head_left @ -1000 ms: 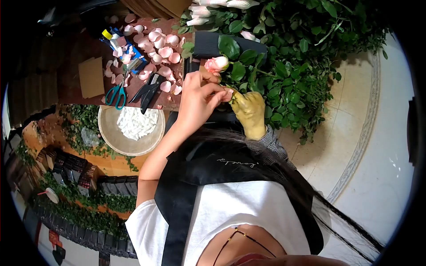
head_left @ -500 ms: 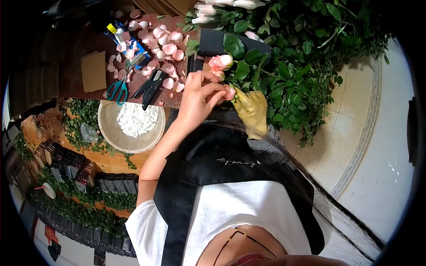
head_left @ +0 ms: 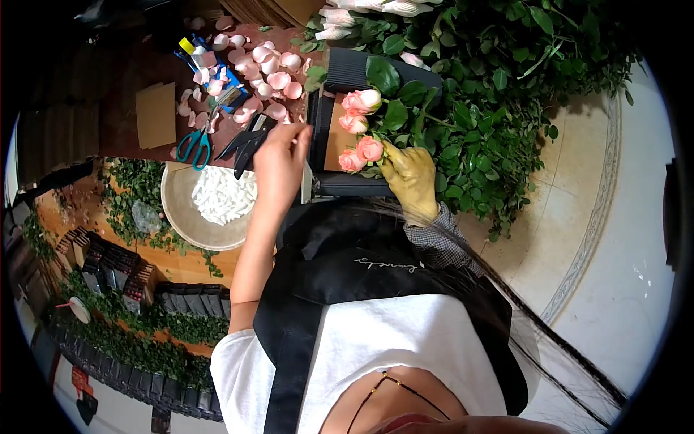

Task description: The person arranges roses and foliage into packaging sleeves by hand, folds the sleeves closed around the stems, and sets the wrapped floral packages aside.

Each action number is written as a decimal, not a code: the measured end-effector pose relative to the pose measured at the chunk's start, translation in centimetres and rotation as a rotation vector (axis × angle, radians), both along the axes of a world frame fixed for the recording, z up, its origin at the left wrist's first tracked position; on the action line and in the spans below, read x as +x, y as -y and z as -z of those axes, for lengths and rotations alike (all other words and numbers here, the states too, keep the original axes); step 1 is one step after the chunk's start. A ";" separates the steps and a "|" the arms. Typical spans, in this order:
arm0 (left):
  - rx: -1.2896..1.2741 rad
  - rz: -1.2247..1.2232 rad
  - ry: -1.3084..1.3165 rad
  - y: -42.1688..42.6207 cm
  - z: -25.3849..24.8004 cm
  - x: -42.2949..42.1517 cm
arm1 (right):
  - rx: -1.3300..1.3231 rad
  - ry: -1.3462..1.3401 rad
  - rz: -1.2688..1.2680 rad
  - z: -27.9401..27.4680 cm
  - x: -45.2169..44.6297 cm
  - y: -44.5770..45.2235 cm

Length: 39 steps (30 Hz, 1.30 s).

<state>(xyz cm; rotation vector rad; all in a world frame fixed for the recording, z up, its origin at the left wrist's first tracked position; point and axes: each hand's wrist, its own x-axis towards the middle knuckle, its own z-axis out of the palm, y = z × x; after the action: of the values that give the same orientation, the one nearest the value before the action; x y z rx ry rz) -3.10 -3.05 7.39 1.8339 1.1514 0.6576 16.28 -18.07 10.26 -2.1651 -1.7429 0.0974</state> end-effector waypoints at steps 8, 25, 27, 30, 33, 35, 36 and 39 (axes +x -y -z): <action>0.071 0.185 -0.213 2.3 0.2 1.5 | -0.237 -0.026 -0.152 -0.2 2.4 -1.9; -0.057 0.380 -0.186 2.1 1.2 0.8 | -0.579 -0.115 -0.345 -2.1 2.6 -3.8; -0.050 0.421 -0.199 1.8 1.0 0.7 | -0.563 -0.121 -0.279 -1.9 1.8 -3.8; -0.136 0.450 -0.201 1.7 0.2 0.4 | -0.650 -0.041 -0.222 -1.9 0.5 -4.3; -0.042 0.383 -0.236 0.6 -0.1 0.5 | -0.689 -0.073 -0.217 -2.4 0.6 -4.4; 0.553 0.271 -0.307 -0.6 -0.8 1.8 | -0.648 -0.087 -0.198 -2.7 0.8 -4.1; 0.692 0.274 -0.299 -1.3 -1.2 2.7 | -0.644 -0.090 -0.211 -2.6 0.9 -4.0; 0.765 0.396 -0.590 -1.8 0.1 4.3 | -0.606 -0.079 -0.222 -2.0 0.9 -3.7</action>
<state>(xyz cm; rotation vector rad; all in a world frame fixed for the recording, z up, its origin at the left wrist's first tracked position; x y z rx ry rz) 1.24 -1.21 7.29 2.9531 0.8814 0.3394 17.16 -14.32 12.28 -2.2881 -2.0940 0.8545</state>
